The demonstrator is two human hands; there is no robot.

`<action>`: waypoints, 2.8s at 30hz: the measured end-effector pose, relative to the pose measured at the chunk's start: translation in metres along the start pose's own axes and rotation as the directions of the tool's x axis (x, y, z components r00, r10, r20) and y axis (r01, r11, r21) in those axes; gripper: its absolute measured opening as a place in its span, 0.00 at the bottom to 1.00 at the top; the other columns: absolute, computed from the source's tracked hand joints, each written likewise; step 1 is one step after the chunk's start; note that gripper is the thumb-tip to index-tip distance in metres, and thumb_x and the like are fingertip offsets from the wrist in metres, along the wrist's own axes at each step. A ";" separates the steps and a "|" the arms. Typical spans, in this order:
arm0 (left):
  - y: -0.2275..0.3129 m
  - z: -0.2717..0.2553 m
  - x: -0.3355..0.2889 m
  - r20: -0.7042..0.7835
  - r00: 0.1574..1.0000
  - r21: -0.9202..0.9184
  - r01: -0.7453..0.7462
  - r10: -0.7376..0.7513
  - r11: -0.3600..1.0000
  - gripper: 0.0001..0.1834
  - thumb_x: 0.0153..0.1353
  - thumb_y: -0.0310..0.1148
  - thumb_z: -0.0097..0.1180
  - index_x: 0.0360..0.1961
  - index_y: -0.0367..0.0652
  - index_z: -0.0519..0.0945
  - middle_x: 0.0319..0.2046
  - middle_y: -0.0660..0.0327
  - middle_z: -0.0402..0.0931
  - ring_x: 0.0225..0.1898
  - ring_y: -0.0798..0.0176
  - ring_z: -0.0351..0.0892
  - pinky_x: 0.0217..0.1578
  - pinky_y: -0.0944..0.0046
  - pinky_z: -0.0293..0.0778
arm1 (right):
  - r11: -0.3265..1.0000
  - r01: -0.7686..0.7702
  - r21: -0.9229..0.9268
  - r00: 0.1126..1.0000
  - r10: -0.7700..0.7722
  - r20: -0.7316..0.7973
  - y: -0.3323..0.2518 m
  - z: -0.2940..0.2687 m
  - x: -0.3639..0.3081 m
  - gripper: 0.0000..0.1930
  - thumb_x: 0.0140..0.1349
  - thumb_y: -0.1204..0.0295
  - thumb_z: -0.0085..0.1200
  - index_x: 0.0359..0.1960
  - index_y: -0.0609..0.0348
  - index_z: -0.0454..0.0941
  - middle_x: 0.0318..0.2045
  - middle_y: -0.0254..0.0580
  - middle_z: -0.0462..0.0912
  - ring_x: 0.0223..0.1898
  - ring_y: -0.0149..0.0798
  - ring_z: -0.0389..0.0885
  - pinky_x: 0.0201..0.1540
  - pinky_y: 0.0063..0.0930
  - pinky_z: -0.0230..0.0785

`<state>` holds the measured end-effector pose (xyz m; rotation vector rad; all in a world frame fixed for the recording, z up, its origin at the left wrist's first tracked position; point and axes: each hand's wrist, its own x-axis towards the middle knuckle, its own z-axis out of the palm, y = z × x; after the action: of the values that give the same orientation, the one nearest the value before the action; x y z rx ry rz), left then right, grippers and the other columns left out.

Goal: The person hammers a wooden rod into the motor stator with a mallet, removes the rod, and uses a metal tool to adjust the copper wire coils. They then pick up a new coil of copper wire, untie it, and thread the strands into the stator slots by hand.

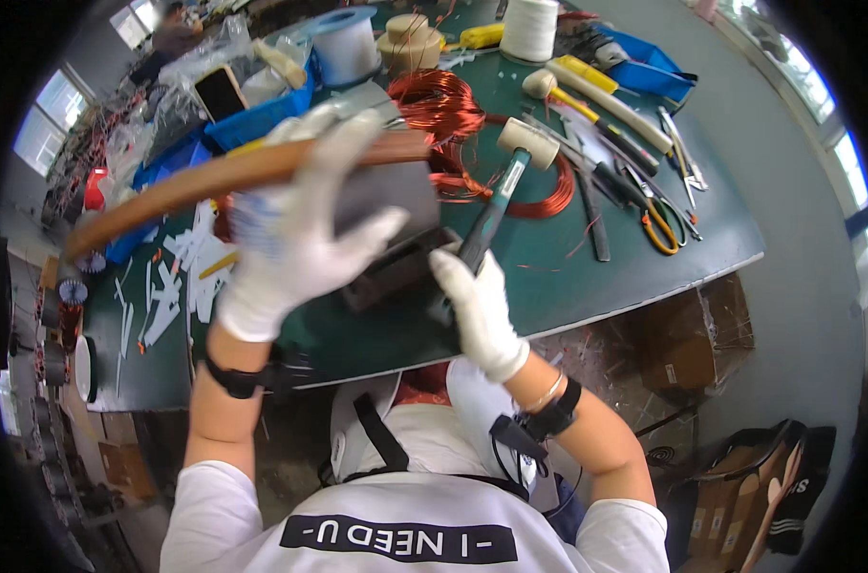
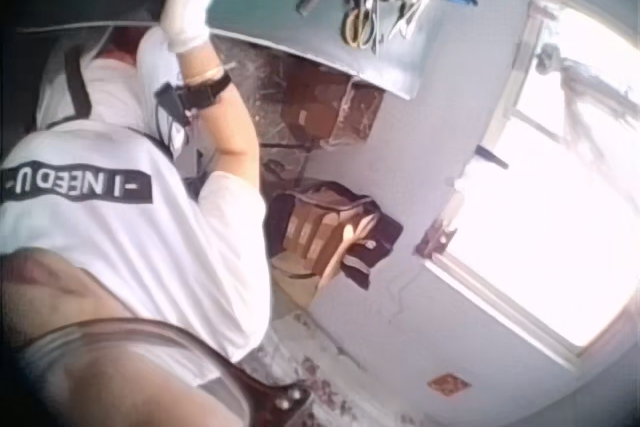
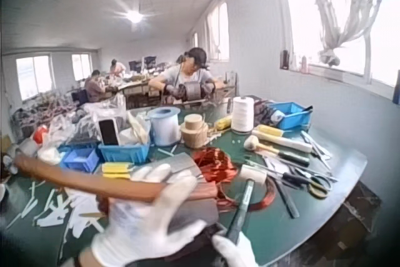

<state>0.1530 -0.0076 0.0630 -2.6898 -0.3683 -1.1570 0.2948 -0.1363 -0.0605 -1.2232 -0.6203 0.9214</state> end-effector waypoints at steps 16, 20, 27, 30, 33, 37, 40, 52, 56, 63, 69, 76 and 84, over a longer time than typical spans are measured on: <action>-0.098 -0.039 -0.022 0.063 0.793 -0.658 0.490 -0.607 0.572 0.15 0.60 0.35 0.65 0.46 0.40 0.83 0.34 0.59 0.84 0.36 0.70 0.82 0.44 0.69 0.76 | 0.988 -0.149 -0.033 0.918 0.151 0.366 0.010 0.081 -0.049 0.19 0.64 0.60 0.57 0.45 0.65 0.76 0.30 0.34 0.79 0.30 0.25 0.74 0.36 0.23 0.69; -0.082 -0.062 -0.012 -0.351 0.925 0.001 -0.156 0.147 0.988 0.16 0.51 0.25 0.72 0.41 0.32 0.83 0.36 0.59 0.83 0.35 0.68 0.83 0.36 0.70 0.78 | 0.961 -0.229 -0.154 0.853 0.275 0.443 -0.027 0.020 -0.069 0.22 0.63 0.65 0.56 0.50 0.73 0.73 0.37 0.47 0.85 0.43 0.33 0.82 0.49 0.29 0.74; 0.078 -0.068 -0.034 0.269 0.772 -0.040 -0.588 0.576 0.808 0.18 0.52 0.36 0.57 0.45 0.44 0.78 0.32 0.65 0.76 0.34 0.63 0.77 0.36 0.62 0.72 | 0.961 0.219 -0.167 0.952 -0.248 -0.179 -0.080 -0.054 -0.067 0.20 0.69 0.63 0.49 0.56 0.65 0.70 0.27 0.31 0.72 0.18 0.22 0.66 0.22 0.18 0.61; 0.161 -0.024 -0.074 0.120 0.708 -0.379 -0.615 0.696 0.692 0.07 0.49 0.38 0.54 0.27 0.48 0.75 0.22 0.68 0.70 0.24 0.64 0.73 0.26 0.62 0.67 | 0.928 0.336 -0.164 0.843 -0.373 -0.386 -0.098 -0.072 -0.062 0.24 0.73 0.54 0.42 0.54 0.65 0.70 0.22 0.28 0.63 0.15 0.23 0.58 0.18 0.21 0.54; 0.175 0.013 -0.093 0.117 0.801 -0.561 -0.434 0.587 0.705 0.06 0.48 0.39 0.55 0.22 0.52 0.73 0.20 0.68 0.72 0.23 0.63 0.75 0.27 0.62 0.71 | 0.795 0.540 -0.278 0.676 -0.606 -0.419 -0.117 -0.083 -0.062 0.22 0.72 0.57 0.45 0.51 0.69 0.71 0.24 0.33 0.67 0.20 0.27 0.64 0.25 0.24 0.60; 0.148 0.014 -0.081 0.252 0.871 -0.570 -0.218 0.421 0.792 0.10 0.44 0.44 0.58 0.19 0.55 0.72 0.15 0.69 0.70 0.19 0.65 0.75 0.19 0.64 0.69 | 0.610 0.691 -0.388 0.458 -0.785 -0.417 -0.175 -0.143 -0.088 0.18 0.71 0.65 0.40 0.46 0.72 0.72 0.27 0.37 0.69 0.28 0.29 0.65 0.34 0.22 0.61; 0.137 -0.002 -0.083 0.303 0.884 -0.551 -0.142 0.356 0.822 0.11 0.43 0.46 0.59 0.21 0.55 0.73 0.14 0.70 0.69 0.17 0.65 0.74 0.18 0.63 0.68 | 0.435 0.875 -0.213 0.437 -0.899 -0.040 -0.214 -0.155 -0.102 0.14 0.73 0.64 0.42 0.56 0.51 0.72 0.29 0.41 0.79 0.23 0.36 0.81 0.17 0.18 0.73; 0.130 -0.023 -0.067 0.083 0.949 -0.621 -0.190 0.305 0.760 0.14 0.42 0.46 0.60 0.21 0.53 0.70 0.15 0.69 0.67 0.19 0.62 0.73 0.23 0.58 0.65 | 0.721 0.021 -0.693 0.975 -0.170 -0.147 -0.094 -0.102 -0.109 0.06 0.62 0.77 0.51 0.40 0.62 0.71 0.23 0.31 0.71 0.21 0.22 0.68 0.23 0.19 0.64; 0.122 -0.012 -0.063 0.098 0.951 -0.648 -0.164 0.295 0.744 0.13 0.44 0.46 0.61 0.21 0.54 0.71 0.16 0.68 0.70 0.21 0.61 0.75 0.23 0.58 0.65 | 0.585 0.557 -0.590 0.560 -0.789 -0.254 -0.176 -0.106 -0.099 0.13 0.73 0.64 0.44 0.41 0.64 0.71 0.23 0.30 0.69 0.21 0.22 0.64 0.23 0.17 0.57; 0.123 -0.025 -0.061 0.059 0.987 -0.657 -0.074 0.150 0.750 0.10 0.40 0.42 0.62 0.21 0.56 0.73 0.15 0.69 0.69 0.20 0.61 0.74 0.21 0.58 0.65 | 0.649 0.374 -0.662 0.924 -0.325 0.203 -0.057 -0.078 -0.112 0.07 0.64 0.70 0.53 0.36 0.62 0.72 0.24 0.35 0.73 0.24 0.27 0.70 0.26 0.23 0.63; 0.114 -0.031 -0.066 0.057 0.995 -0.680 -0.022 0.082 0.733 0.13 0.27 0.41 0.67 0.16 0.56 0.75 0.09 0.69 0.63 0.12 0.59 0.66 0.16 0.58 0.61 | 0.757 0.145 -0.637 0.943 -0.300 -0.142 -0.122 -0.109 -0.110 0.05 0.63 0.70 0.52 0.34 0.59 0.73 0.20 0.27 0.68 0.17 0.21 0.64 0.19 0.17 0.57; 0.127 -0.014 -0.064 0.102 0.986 -0.616 -0.040 0.130 0.786 0.14 0.39 0.48 0.62 0.20 0.53 0.73 0.16 0.69 0.72 0.20 0.60 0.76 0.23 0.58 0.65 | 0.162 0.088 -0.983 0.836 -0.549 -0.016 -0.002 -0.054 -0.111 0.19 0.64 0.71 0.52 0.56 0.65 0.69 0.39 0.34 0.78 0.38 0.29 0.77 0.46 0.22 0.70; 0.151 0.075 -0.064 -0.335 0.942 -0.391 -0.158 0.020 0.907 0.11 0.43 0.45 0.56 0.15 0.56 0.69 0.12 0.72 0.65 0.16 0.65 0.71 0.17 0.61 0.64 | 0.400 0.316 -0.860 0.803 -0.596 0.017 -0.158 -0.093 -0.069 0.11 0.67 0.68 0.49 0.44 0.63 0.74 0.25 0.33 0.72 0.24 0.26 0.68 0.23 0.23 0.61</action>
<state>0.2067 -0.1405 -0.0464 -2.7314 0.0664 -1.7870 0.3759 -0.2538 0.0728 -1.8574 -1.1626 -0.1506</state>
